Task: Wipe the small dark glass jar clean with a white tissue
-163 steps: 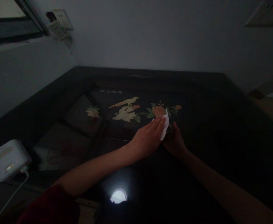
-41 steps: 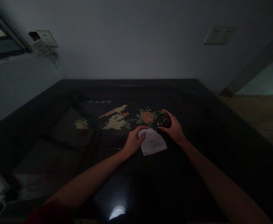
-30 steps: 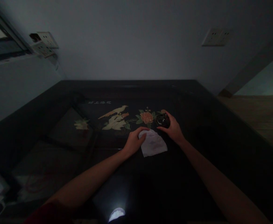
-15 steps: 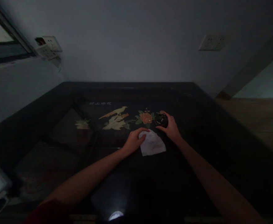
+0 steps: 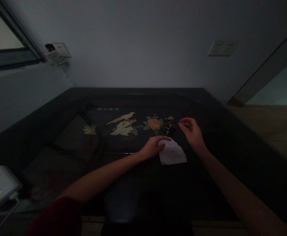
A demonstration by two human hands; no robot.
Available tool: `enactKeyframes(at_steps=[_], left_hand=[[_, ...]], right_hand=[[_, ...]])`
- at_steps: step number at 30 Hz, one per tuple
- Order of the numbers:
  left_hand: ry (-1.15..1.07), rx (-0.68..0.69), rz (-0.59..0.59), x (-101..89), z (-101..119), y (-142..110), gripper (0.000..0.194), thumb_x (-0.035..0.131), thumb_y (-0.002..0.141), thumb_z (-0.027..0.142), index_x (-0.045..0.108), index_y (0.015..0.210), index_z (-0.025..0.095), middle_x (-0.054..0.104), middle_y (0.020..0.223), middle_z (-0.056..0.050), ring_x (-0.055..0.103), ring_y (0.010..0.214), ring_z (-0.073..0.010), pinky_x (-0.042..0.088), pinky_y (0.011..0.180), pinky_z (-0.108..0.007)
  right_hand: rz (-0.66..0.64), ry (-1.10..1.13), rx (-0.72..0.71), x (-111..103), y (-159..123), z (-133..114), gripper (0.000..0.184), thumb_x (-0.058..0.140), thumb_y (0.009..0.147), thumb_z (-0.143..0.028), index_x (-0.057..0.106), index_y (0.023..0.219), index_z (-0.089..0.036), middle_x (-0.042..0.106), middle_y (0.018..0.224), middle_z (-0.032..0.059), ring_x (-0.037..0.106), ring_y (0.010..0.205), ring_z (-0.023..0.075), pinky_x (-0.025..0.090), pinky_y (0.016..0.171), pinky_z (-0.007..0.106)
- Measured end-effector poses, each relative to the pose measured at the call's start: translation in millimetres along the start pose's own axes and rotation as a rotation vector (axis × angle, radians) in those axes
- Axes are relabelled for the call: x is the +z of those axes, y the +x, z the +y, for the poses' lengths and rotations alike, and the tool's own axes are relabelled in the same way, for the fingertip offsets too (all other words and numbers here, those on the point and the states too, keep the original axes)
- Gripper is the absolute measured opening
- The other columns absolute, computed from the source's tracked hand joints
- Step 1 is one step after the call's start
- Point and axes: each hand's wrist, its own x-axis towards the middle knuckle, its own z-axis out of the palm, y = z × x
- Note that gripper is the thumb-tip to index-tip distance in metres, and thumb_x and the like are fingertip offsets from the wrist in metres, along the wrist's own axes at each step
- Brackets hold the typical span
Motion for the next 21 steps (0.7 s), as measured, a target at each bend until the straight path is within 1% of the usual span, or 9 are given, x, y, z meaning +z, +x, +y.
enactKeyframes(at_steps=[1, 2, 6, 10, 12, 15, 17, 19, 21], left_hand=[[-0.011, 0.001, 0.001, 4.9, 1.4, 5.4, 0.039, 0.051, 0.079, 0.007, 0.064, 0.113, 0.019, 0.069, 0.110, -0.003, 0.064, 0.076, -0.0146, 0.051, 0.072, -0.026], [-0.021, 0.006, 0.011, 10.0, 2.5, 10.6, 0.040, 0.050, 0.079, 0.006, 0.063, 0.114, 0.019, 0.068, 0.111, -0.003, 0.064, 0.077, -0.0148, 0.052, 0.074, -0.027], [-0.036, 0.025, 0.077, 26.8, 2.7, 25.4, 0.043, 0.044, 0.078, 0.002, 0.061, 0.114, 0.018, 0.065, 0.116, -0.004, 0.061, 0.101, -0.0179, 0.047, 0.092, -0.033], [0.017, 0.024, 0.095, 31.0, -5.3, 32.3, 0.044, 0.041, 0.077, -0.001, 0.059, 0.114, 0.016, 0.063, 0.119, -0.007, 0.057, 0.111, -0.0186, 0.043, 0.099, -0.036], [0.066, 0.026, 0.076, 30.0, -9.4, 34.2, 0.043, 0.043, 0.078, 0.000, 0.058, 0.115, 0.015, 0.061, 0.120, -0.009, 0.057, 0.112, -0.0188, 0.044, 0.099, -0.035], [0.156, 0.058, 0.021, 29.1, -10.4, 33.4, 0.041, 0.049, 0.077, 0.002, 0.057, 0.116, 0.015, 0.059, 0.120, -0.010, 0.055, 0.112, -0.0192, 0.044, 0.099, -0.034], [0.214, 0.077, 0.005, 30.4, -7.5, 29.4, 0.040, 0.052, 0.078, 0.004, 0.057, 0.116, 0.015, 0.055, 0.126, -0.012, 0.051, 0.118, -0.0228, 0.041, 0.102, -0.039], [0.302, 0.093, 0.008, 33.6, -3.8, 23.8, 0.037, 0.051, 0.081, 0.007, 0.056, 0.117, 0.013, 0.046, 0.136, -0.015, 0.042, 0.126, -0.0291, 0.035, 0.105, -0.047], [0.471, 0.145, -0.001, 38.0, -1.1, 18.7, 0.034, 0.046, 0.087, 0.012, 0.054, 0.120, 0.011, 0.040, 0.143, -0.017, 0.033, 0.133, -0.0313, 0.028, 0.108, -0.050]], right_hand=[[-0.054, -0.004, 0.019, -3.6, -5.3, -3.8, 0.035, 0.064, 0.075, -0.052, 0.057, 0.091, -0.022, 0.062, 0.097, 0.0067, 0.061, 0.094, 0.0229, 0.052, 0.081, 0.039], [-0.102, -0.010, 0.060, -7.0, -10.4, -5.5, 0.034, 0.063, 0.075, -0.053, 0.058, 0.088, -0.021, 0.063, 0.093, 0.0066, 0.061, 0.092, 0.0232, 0.052, 0.078, 0.038], [-0.142, -0.031, 0.289, -19.2, -23.0, 1.4, 0.037, 0.062, 0.073, -0.055, 0.055, 0.085, -0.020, 0.065, 0.086, 0.0061, 0.063, 0.080, 0.0224, 0.051, 0.064, 0.033], [-0.200, -0.007, 0.378, -27.7, -23.7, 11.2, 0.037, 0.064, 0.070, -0.052, 0.054, 0.086, -0.021, 0.064, 0.071, 0.0018, 0.059, 0.060, 0.0186, 0.044, 0.048, 0.027], [-0.219, 0.014, 0.410, -30.5, -22.3, 15.3, 0.038, 0.070, 0.065, -0.047, 0.053, 0.088, -0.021, 0.063, 0.073, 0.0006, 0.058, 0.057, 0.0173, 0.042, 0.046, 0.025], [-0.206, -0.045, 0.356, -32.7, -21.1, 22.4, 0.034, 0.071, 0.061, -0.040, 0.056, 0.084, -0.020, 0.063, 0.085, 0.0035, 0.059, 0.063, 0.0174, 0.043, 0.050, 0.026], [-0.234, -0.145, 0.292, -32.5, -21.7, 26.7, 0.028, 0.067, 0.066, -0.039, 0.060, 0.084, -0.019, 0.063, 0.088, 0.0051, 0.059, 0.065, 0.0184, 0.044, 0.054, 0.029], [-0.255, -0.264, 0.191, -31.1, -23.2, 29.3, 0.022, 0.061, 0.071, -0.035, 0.064, 0.085, -0.019, 0.063, 0.089, 0.0060, 0.060, 0.070, 0.0210, 0.047, 0.061, 0.034], [-0.250, -0.360, 0.056, -29.0, -24.8, 29.9, 0.018, 0.056, 0.074, -0.030, 0.066, 0.085, -0.020, 0.064, 0.090, 0.0066, 0.061, 0.081, 0.0239, 0.048, 0.073, 0.038]])
